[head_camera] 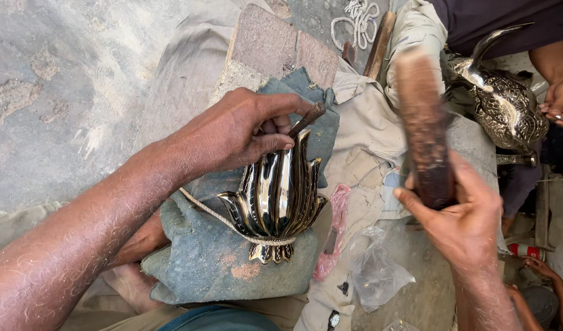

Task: The person uses a metal punch and a wooden mallet to shape and emboss a silver-colored metal object with a lotus-like design. They repeatedly position the punch on the petals and strike it with the mallet to create indentations and refine the shape.

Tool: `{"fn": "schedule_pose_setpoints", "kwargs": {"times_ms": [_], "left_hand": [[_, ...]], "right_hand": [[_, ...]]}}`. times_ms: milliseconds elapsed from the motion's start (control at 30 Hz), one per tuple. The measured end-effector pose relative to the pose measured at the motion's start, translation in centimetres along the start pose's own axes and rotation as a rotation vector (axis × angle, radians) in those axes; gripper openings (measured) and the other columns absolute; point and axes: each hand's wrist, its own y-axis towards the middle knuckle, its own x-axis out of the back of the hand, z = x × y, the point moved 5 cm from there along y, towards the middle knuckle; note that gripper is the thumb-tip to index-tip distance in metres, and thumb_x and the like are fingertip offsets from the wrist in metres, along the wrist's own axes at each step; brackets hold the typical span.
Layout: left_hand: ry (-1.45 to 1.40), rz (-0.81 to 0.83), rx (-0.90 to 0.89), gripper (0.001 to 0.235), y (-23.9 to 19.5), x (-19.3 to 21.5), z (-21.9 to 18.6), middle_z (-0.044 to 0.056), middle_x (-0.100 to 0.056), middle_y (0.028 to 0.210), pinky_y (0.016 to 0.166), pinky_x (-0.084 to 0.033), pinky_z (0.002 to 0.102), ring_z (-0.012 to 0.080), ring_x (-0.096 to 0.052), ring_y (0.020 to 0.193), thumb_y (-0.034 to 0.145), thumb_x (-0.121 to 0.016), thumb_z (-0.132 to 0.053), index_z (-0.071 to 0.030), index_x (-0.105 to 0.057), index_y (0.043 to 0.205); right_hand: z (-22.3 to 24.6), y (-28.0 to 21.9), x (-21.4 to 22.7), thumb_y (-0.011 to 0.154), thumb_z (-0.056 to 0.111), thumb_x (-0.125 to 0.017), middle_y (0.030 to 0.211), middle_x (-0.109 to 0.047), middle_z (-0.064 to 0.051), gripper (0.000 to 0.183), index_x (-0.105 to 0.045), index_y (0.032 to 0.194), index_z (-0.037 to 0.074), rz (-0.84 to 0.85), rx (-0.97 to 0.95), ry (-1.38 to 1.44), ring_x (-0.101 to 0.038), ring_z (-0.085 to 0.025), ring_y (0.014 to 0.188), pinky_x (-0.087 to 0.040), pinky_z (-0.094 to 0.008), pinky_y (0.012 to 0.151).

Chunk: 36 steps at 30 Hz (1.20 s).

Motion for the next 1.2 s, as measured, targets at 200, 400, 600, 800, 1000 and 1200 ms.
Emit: {"fn": "schedule_pose_setpoints", "kwargs": {"times_ms": [200, 400, 600, 800, 1000, 1200], "left_hand": [[-0.024, -0.053, 0.010, 0.047, -0.1, -0.3, 0.0, 0.004, -0.076, 0.083, 0.067, -0.063, 0.032, 0.0144, -0.076, 0.076, 0.086, -0.076, -0.013, -0.011, -0.063, 0.131], [-0.061, -0.128, 0.258, 0.048, -1.5, -0.8, 0.3, 0.004, -0.075, 0.081, 0.059, -0.062, 0.029, 0.0136, -0.072, 0.069, 0.089, -0.075, -0.013, -0.012, -0.062, 0.135], [-0.112, -0.301, 0.336, 0.042, -2.4, -0.9, 0.4, 0.003, -0.076, 0.080, 0.060, -0.063, 0.027, 0.0107, -0.074, 0.070, 0.087, -0.078, -0.010, -0.009, -0.065, 0.127], [-0.070, -0.319, 0.494, 0.041, -2.6, -0.6, 0.9, 0.003, -0.075, 0.076, 0.058, -0.060, 0.030, 0.0116, -0.073, 0.068, 0.083, -0.083, -0.013, -0.009, -0.067, 0.121], [-0.069, -0.339, 0.523, 0.041, -2.6, -0.6, 1.5, 0.003, -0.075, 0.076, 0.059, -0.059, 0.030, 0.0115, -0.072, 0.067, 0.081, -0.085, -0.014, -0.008, -0.067, 0.117], [-0.061, -0.327, 0.527, 0.044, -2.4, -0.9, 1.7, 0.003, -0.073, 0.076, 0.057, -0.060, 0.026, 0.0111, -0.070, 0.067, 0.081, -0.084, -0.016, -0.006, -0.066, 0.120]], "right_hand": [[0.8, 2.2, 1.3, 0.073, -0.001, -0.084, 0.103, -0.074, -0.015, 0.064, -0.069, 0.135, -0.003, 0.093, 0.125, -0.513, -0.072, -0.019, 0.083, -0.062, -0.034, 0.069], [0.8, 5.3, 0.9, 0.080, 0.003, -0.080, 0.100, -0.075, -0.011, 0.055, -0.071, 0.134, 0.007, 0.227, 0.012, -0.422, -0.073, -0.018, 0.075, -0.066, -0.036, 0.065], [5.3, 9.6, 0.7, 0.073, 0.001, -0.082, 0.106, -0.074, -0.017, 0.064, -0.069, 0.135, 0.004, 0.339, 0.140, -0.600, -0.072, -0.022, 0.086, -0.063, -0.041, 0.075], [5.3, 12.1, 0.1, 0.085, 0.008, -0.084, 0.094, -0.076, -0.015, 0.053, -0.070, 0.137, 0.012, 0.298, -0.067, -0.776, -0.075, -0.023, 0.072, -0.065, -0.041, 0.069], [6.9, 13.1, -0.5, 0.083, 0.011, -0.085, 0.099, -0.076, -0.014, 0.053, -0.067, 0.133, 0.008, 0.271, 0.007, -0.505, -0.074, -0.020, 0.073, -0.064, -0.038, 0.064], [8.7, 12.7, -0.5, 0.082, 0.009, -0.087, 0.110, -0.071, -0.019, 0.055, -0.065, 0.131, -0.002, 0.180, 0.331, -0.400, -0.072, -0.025, 0.093, -0.061, -0.038, 0.079]]}}
